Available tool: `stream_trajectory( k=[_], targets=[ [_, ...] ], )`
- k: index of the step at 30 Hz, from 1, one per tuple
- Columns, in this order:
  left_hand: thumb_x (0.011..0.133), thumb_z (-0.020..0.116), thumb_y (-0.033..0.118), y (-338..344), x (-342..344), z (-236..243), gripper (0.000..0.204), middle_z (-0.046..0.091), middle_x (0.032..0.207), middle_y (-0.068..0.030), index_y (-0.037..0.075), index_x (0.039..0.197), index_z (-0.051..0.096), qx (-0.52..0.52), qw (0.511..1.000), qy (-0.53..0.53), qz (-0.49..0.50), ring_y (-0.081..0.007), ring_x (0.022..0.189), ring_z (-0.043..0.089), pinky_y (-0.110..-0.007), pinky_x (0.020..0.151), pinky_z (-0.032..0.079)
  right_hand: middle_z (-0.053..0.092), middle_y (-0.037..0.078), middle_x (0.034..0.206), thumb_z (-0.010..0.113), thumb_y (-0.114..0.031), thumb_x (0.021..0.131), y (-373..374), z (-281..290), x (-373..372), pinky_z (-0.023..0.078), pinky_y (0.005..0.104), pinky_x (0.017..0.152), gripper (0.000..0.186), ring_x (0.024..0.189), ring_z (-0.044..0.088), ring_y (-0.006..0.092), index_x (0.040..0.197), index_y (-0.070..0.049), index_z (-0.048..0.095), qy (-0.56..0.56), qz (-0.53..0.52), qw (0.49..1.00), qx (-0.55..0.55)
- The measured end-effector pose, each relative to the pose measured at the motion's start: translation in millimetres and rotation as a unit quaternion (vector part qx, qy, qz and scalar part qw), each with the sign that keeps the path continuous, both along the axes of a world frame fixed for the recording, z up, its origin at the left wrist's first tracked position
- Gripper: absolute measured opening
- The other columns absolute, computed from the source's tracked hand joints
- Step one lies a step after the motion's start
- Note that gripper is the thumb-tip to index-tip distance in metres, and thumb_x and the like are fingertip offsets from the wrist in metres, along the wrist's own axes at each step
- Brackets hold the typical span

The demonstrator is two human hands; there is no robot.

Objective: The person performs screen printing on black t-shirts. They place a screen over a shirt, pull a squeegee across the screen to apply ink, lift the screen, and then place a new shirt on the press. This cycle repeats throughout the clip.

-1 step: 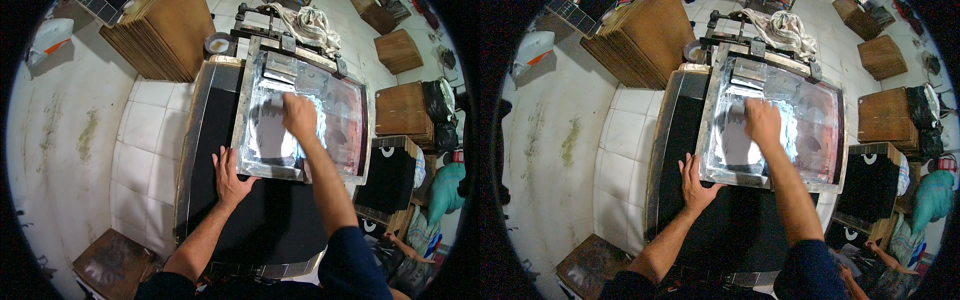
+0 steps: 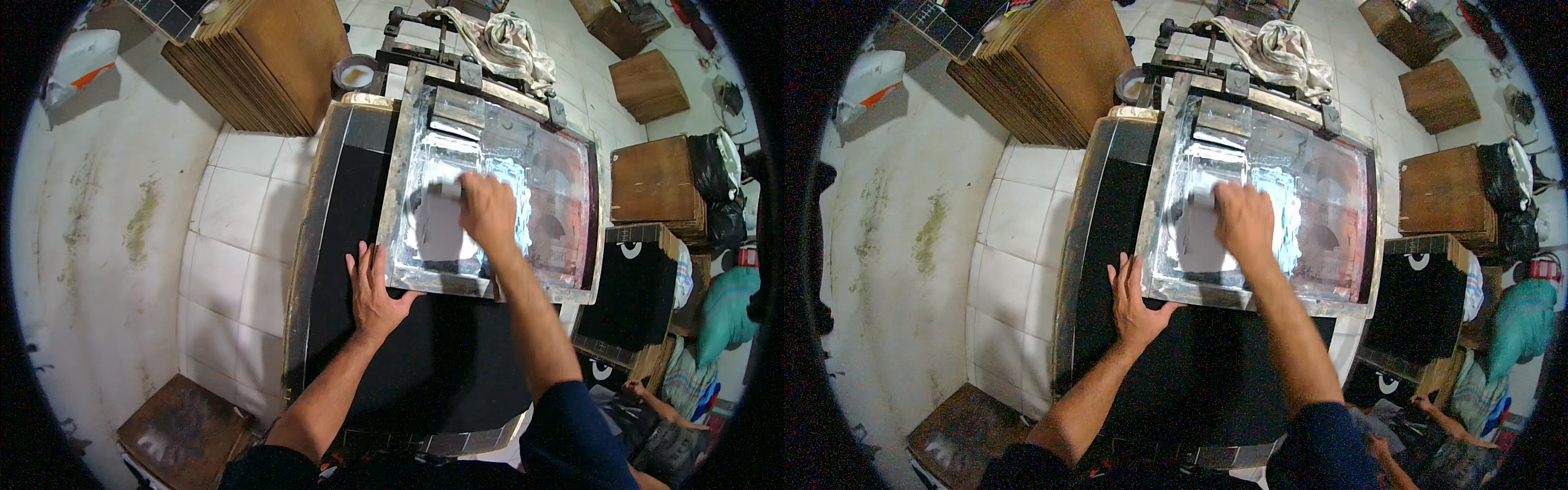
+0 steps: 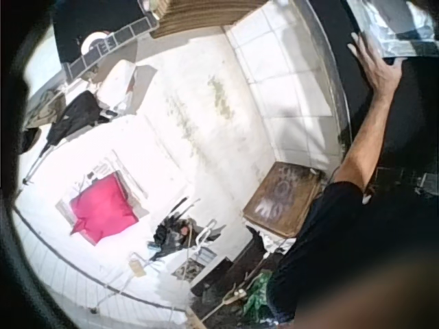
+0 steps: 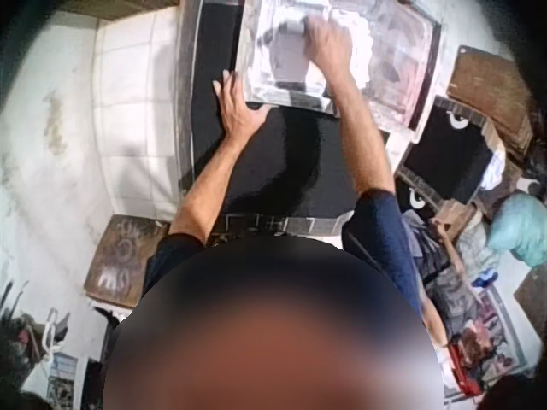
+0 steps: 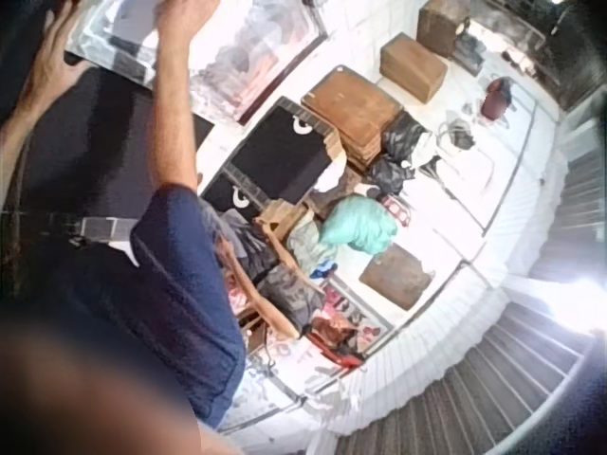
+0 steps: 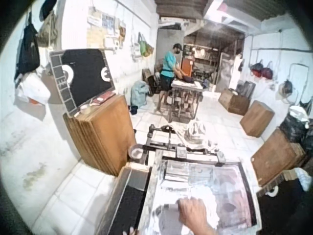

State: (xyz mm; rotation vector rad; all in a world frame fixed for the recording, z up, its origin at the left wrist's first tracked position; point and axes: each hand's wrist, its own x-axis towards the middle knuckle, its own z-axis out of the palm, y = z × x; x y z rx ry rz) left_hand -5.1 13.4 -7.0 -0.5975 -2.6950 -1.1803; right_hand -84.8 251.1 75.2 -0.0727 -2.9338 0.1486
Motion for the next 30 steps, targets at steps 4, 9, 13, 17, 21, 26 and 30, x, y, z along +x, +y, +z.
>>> stream_trajectory(
  k=[4, 9, 13, 17, 21, 26, 30],
  targets=[
    [0.07, 0.096, 0.037, -0.6, 0.1, 1.0, 0.113, 0.04, 0.154, -0.0246, -0.001, 0.155, 0.031, -0.008, 1.0, -0.005, 0.002, -0.0421, 0.153, 0.03, -0.066, 0.126, 0.016, 0.067, 0.007, 0.091, 0.076, -0.006, 0.077, 1.6, 3.7, 20.9, 0.045, 0.044, 0.077, 0.029, 0.091, 0.064, 0.0302, 0.101, -0.015, 0.062, -0.016, 0.042, 0.998, -0.053],
    [0.07, 0.096, 0.037, -1.0, 0.6, -0.3, 0.112, 0.04, 0.154, -0.0243, -0.002, 0.154, 0.033, -0.011, 1.0, -0.011, 0.004, -0.0421, 0.152, 0.031, -0.066, 0.126, 0.016, 0.069, 0.01, 0.094, 0.079, -0.012, 0.078, 46.4, -21.3, -80.2, 0.05, 0.0512, 0.077, 0.032, 0.09, 0.065, 0.0364, 0.105, -0.012, 0.062, 0.08, 0.023, 0.996, -0.019],
    [0.068, 0.097, 0.037, 0.1, 1.6, 0.3, 0.112, 0.04, 0.154, -0.0241, -0.003, 0.152, 0.036, -0.005, 1.0, -0.002, 0.008, -0.0422, 0.151, 0.033, -0.065, 0.126, 0.018, 0.07, 0.01, 0.094, 0.078, -0.011, 0.076, 34.8, -16.1, -71.1, 0.048, 0.0511, 0.075, 0.033, 0.089, 0.064, 0.0364, 0.104, -0.01, 0.062, 0.112, 0.028, 0.993, 0.004],
    [0.068, 0.096, 0.034, 1.1, 0.1, 1.0, 0.11, 0.043, 0.152, -0.0239, -0.003, 0.152, 0.037, -0.002, 1.0, 0.007, 0.014, -0.0424, 0.151, 0.034, -0.064, 0.126, 0.019, 0.063, 0.005, 0.092, 0.073, -0.003, 0.073, -17.7, 4.1, 22.0, 0.043, 0.0446, 0.073, 0.029, 0.09, 0.062, 0.0294, 0.097, -0.013, 0.059, -0.025, -0.023, 0.999, 0.017],
    [0.067, 0.094, 0.024, 1.1, 0.3, 1.1, 0.105, 0.043, 0.152, -0.0237, -0.003, 0.151, 0.038, -0.001, 1.0, 0.008, 0.014, -0.0425, 0.15, 0.035, -0.064, 0.126, 0.019, 0.063, 0.006, 0.092, 0.069, 0.002, 0.075, -37.1, 11.1, 59.2, 0.043, 0.0429, 0.079, 0.028, 0.092, 0.062, 0.028, 0.098, -0.012, 0.06, 0.0, -0.005, 0.999, -0.033],
    [0.065, 0.09, 0.013, 2.3, 0.6, -0.9, 0.102, 0.046, 0.15, -0.0222, -0.001, 0.151, 0.039, 0.009, 0.999, 0.025, 0.022, -0.0416, 0.15, 0.037, -0.062, 0.127, 0.02, 0.063, 0.007, 0.101, 0.067, -0.001, 0.08, -42.9, 18.9, 79.4, 0.045, 0.0465, 0.087, 0.025, 0.1, 0.061, 0.0291, 0.103, -0.01, 0.061, -0.065, -0.01, 0.997, -0.037],
    [0.067, 0.092, 0.019, 3.2, 1.9, -2.3, 0.103, 0.046, 0.15, -0.022, -0.001, 0.152, 0.038, 0.005, 0.999, 0.028, 0.026, -0.0409, 0.15, 0.037, -0.062, 0.127, 0.02, 0.061, 0.01, 0.124, 0.086, -0.03, 0.079, -40.0, 29.0, 139.4, 0.036, 0.054, 0.111, 0.064, 0.127, 0.053, 0.0302, 0.134, -0.012, 0.059, -0.104, 0.095, 0.984, -0.107]
  ],
)
